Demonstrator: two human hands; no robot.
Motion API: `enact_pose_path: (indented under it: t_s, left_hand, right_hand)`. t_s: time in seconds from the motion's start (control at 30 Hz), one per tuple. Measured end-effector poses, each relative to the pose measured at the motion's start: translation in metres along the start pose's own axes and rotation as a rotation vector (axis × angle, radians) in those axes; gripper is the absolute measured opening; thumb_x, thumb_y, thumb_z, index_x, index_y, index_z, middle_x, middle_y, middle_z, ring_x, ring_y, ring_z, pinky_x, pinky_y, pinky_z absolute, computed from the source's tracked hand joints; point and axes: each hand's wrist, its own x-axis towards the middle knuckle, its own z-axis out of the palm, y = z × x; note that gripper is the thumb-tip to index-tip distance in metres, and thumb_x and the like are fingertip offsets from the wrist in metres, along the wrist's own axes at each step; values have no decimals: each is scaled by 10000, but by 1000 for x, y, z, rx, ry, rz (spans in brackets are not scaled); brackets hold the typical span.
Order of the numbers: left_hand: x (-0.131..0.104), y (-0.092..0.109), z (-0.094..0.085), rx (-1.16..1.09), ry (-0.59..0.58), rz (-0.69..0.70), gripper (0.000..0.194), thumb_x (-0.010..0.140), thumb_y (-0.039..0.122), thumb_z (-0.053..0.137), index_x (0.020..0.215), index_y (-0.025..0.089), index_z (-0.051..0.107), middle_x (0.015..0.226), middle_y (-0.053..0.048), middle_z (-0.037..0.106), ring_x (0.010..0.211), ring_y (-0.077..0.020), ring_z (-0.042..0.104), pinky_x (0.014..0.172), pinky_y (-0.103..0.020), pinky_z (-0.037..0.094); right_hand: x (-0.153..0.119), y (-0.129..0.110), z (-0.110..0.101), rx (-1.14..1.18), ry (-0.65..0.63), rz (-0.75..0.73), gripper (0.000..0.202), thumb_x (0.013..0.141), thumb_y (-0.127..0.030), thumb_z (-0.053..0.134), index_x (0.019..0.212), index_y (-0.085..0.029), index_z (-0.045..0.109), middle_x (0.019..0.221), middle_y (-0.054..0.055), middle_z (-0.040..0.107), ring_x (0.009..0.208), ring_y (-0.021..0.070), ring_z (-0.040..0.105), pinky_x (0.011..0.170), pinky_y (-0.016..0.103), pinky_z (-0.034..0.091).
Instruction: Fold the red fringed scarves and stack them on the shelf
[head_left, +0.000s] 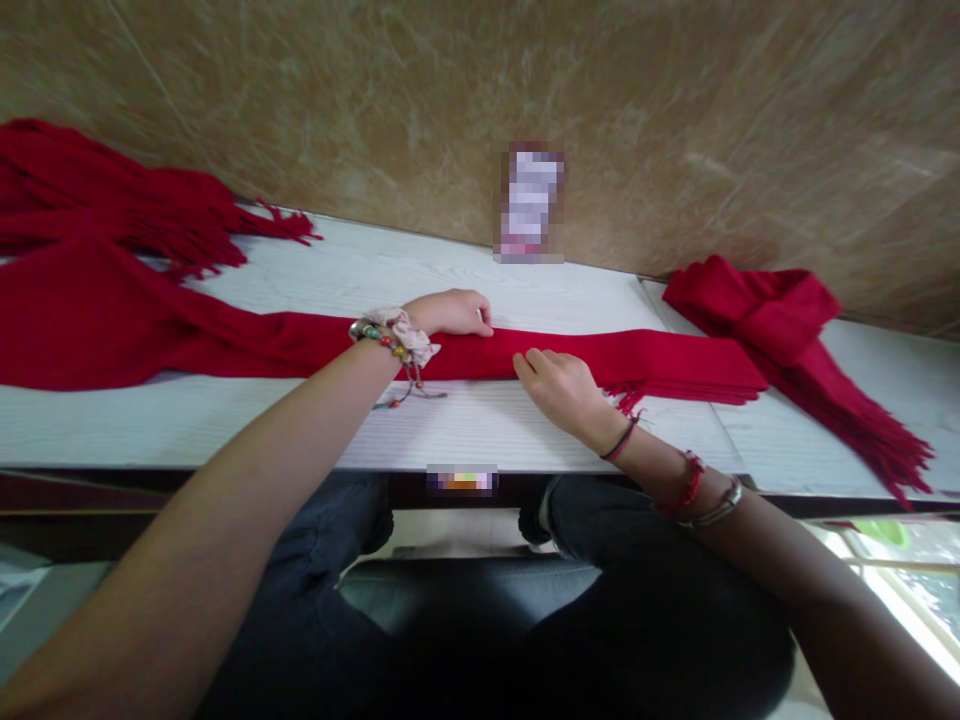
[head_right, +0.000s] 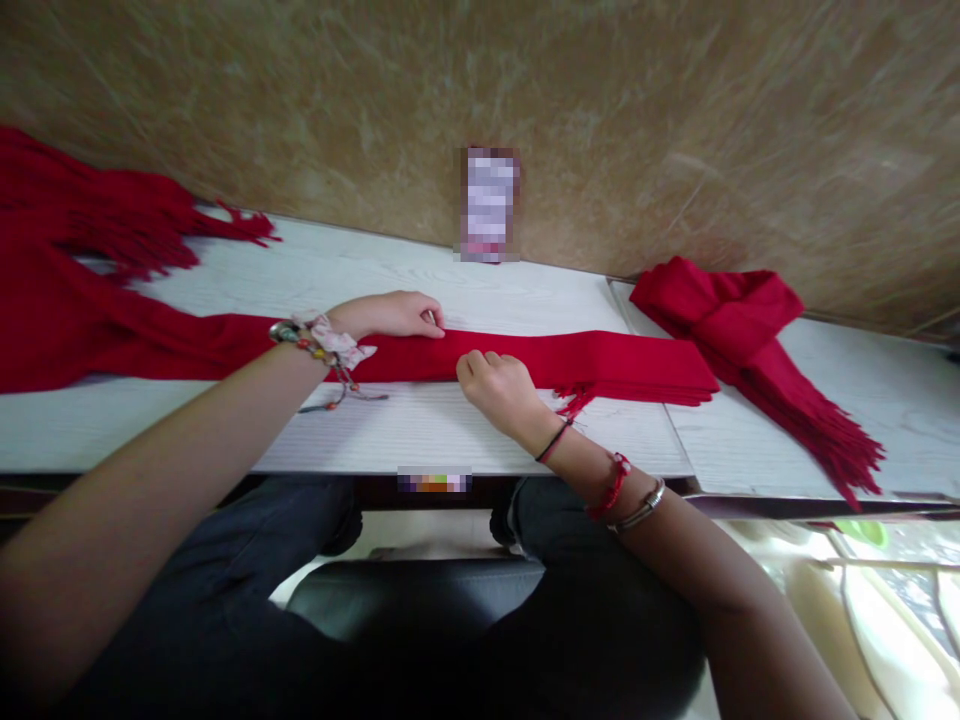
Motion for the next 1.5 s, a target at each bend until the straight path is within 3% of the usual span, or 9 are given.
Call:
enact_pose_path:
  t_s: [0.4, 0.6, 0.83, 1.0, 1.13, 1.23, 1.33, 1.43, 1.5]
  left_hand:
    - [13, -5, 0, -67, -48, -27, 403, 703, 275, 533, 1054, 139, 678, 1017, -48, 704, 871, -150, 607, 695, -175, 414]
    - [11, -7, -2, -242, -68, -32, 302, 660, 280, 522, 860, 147, 705, 821, -11, 705, 788, -158, 575, 690, -206, 405]
    - [-1, -6, -25, -561, 3, 56, 328, 724, 395, 517, 929, 178, 650, 887, -10, 669, 844, -158, 581, 708, -231, 400]
    - [0, 40, -61, -622, 120, 161, 322, 824, 315, 448, 1067, 177, 608, 1003, -23, 641, 970, -165, 579, 750, -254, 412]
    - [21, 100, -90, -560, 194, 266, 329, 889, 259, 400, 1149, 159, 577, 1033, -33, 626, 1001, -186, 577, 761, -298, 415]
    - [50, 150, -96, -507, 291, 392, 331, 902, 232, 397, 1177, 146, 560, 1082, -47, 626, 1027, -192, 564, 823, -333, 416]
    - [74, 196, -75, -422, 390, 488, 348, 913, 191, 367, 1203, 88, 530, 1211, -113, 583, 1100, -182, 531, 924, -322, 390]
    - [77, 221, -31, -253, 298, 467, 493, 924, 394, 390, 1306, 87, 444, 1366, -201, 443, 1237, -259, 451, 1015, -380, 345]
    - [67, 219, 2, -114, 173, 467, 719, 841, 517, 497, 1423, 155, 282, 1516, -207, 186, 1369, -354, 241, 1063, -527, 258]
  right_hand:
    - [17, -4, 9, 65, 187, -112, 254, 906, -66, 382, 905, -113, 631, 805, 95, 615, 730, 175, 491, 610, 309, 299]
    - [18, -3, 9, 68, 240, -92, 291, 908, -51, 367, 797, -124, 626, 725, 67, 601, 646, 152, 456, 591, 309, 261]
    - [14, 21, -14, 9, 426, 13, 321, 955, -120, 311, 999, -121, 629, 702, 46, 592, 628, 137, 444, 580, 302, 268]
    - [-1, 63, -56, -48, 354, 142, 371, 947, -156, 301, 1206, -165, 566, 801, 58, 622, 686, 140, 507, 600, 277, 310]
    - [-34, 114, -88, -98, 223, 253, 418, 937, -210, 318, 1308, -239, 508, 899, 68, 641, 737, 171, 558, 596, 276, 328]
    - [-70, 153, -88, -150, 177, 335, 428, 928, -229, 339, 1324, -240, 501, 938, 83, 648, 750, 179, 570, 582, 272, 332]
    - [-111, 182, -58, -186, 157, 426, 426, 913, -210, 351, 1299, -209, 531, 924, 103, 659, 746, 186, 580, 577, 277, 345]
    - [-151, 192, -7, -117, 100, 500, 436, 884, -175, 359, 1273, -165, 554, 852, 117, 668, 696, 188, 582, 560, 283, 371]
    - [-169, 191, 23, -27, 53, 498, 435, 879, -168, 352, 1257, -140, 564, 847, 121, 671, 723, 197, 598, 575, 283, 400]
